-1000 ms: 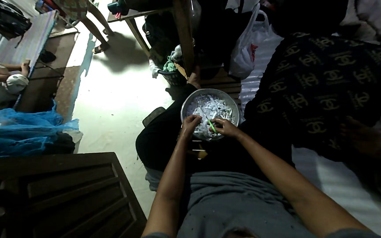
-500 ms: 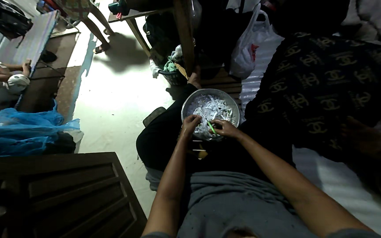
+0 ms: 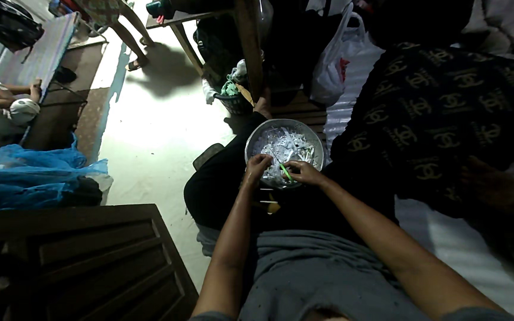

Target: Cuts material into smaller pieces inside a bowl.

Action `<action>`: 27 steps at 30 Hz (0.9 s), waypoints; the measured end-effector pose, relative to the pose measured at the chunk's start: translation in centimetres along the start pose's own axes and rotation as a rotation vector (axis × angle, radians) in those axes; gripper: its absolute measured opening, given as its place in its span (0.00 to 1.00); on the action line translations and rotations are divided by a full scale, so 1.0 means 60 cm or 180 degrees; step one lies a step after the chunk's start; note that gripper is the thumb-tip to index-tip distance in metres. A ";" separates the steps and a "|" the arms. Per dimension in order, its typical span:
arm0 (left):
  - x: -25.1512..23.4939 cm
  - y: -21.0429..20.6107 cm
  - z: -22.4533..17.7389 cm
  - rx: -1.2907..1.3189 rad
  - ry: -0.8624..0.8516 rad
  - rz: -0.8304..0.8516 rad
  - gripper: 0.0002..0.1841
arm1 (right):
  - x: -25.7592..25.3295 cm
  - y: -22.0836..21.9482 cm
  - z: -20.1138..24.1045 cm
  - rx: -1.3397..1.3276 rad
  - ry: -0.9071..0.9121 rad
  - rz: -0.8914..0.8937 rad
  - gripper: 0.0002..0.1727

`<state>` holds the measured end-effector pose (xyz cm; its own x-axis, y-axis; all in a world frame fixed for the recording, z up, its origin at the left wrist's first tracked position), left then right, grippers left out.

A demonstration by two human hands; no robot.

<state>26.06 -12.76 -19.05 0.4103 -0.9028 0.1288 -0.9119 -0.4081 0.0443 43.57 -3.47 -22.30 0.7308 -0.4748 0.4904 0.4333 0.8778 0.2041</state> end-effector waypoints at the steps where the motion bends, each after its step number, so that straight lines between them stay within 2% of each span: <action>1: 0.000 0.000 0.001 0.0012 -0.0003 0.0013 0.07 | -0.001 0.000 -0.001 0.0002 0.0022 -0.0001 0.24; 10: 0.002 -0.005 -0.005 -0.0176 0.0036 0.0113 0.09 | 0.003 0.001 0.006 -0.0209 0.0054 -0.0209 0.22; 17: 0.000 -0.005 -0.002 -0.0015 0.0065 -0.0005 0.07 | 0.008 0.004 0.013 -0.0394 0.0040 -0.0293 0.18; 23: 0.001 -0.004 -0.006 -0.0004 0.0045 -0.0147 0.08 | 0.003 0.004 0.003 -0.0229 0.0170 0.0053 0.25; 27: 0.002 -0.005 -0.008 -0.0115 -0.0028 -0.0163 0.07 | 0.002 0.002 0.002 -0.0127 0.0169 -0.0002 0.27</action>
<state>26.37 -12.70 -18.55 0.4564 -0.8821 0.1169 -0.8895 -0.4487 0.0863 43.67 -3.41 -22.13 0.7570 -0.4789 0.4445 0.4537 0.8748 0.1699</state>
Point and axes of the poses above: each hand's wrist, its own x-axis away from the middle knuckle, its own y-axis out of the back of the hand, z = x × y, the point moved 2 cm from there along -x, towards the middle knuckle, and after that the axes turned 12 degrees about -y, right-handed, at the moved point
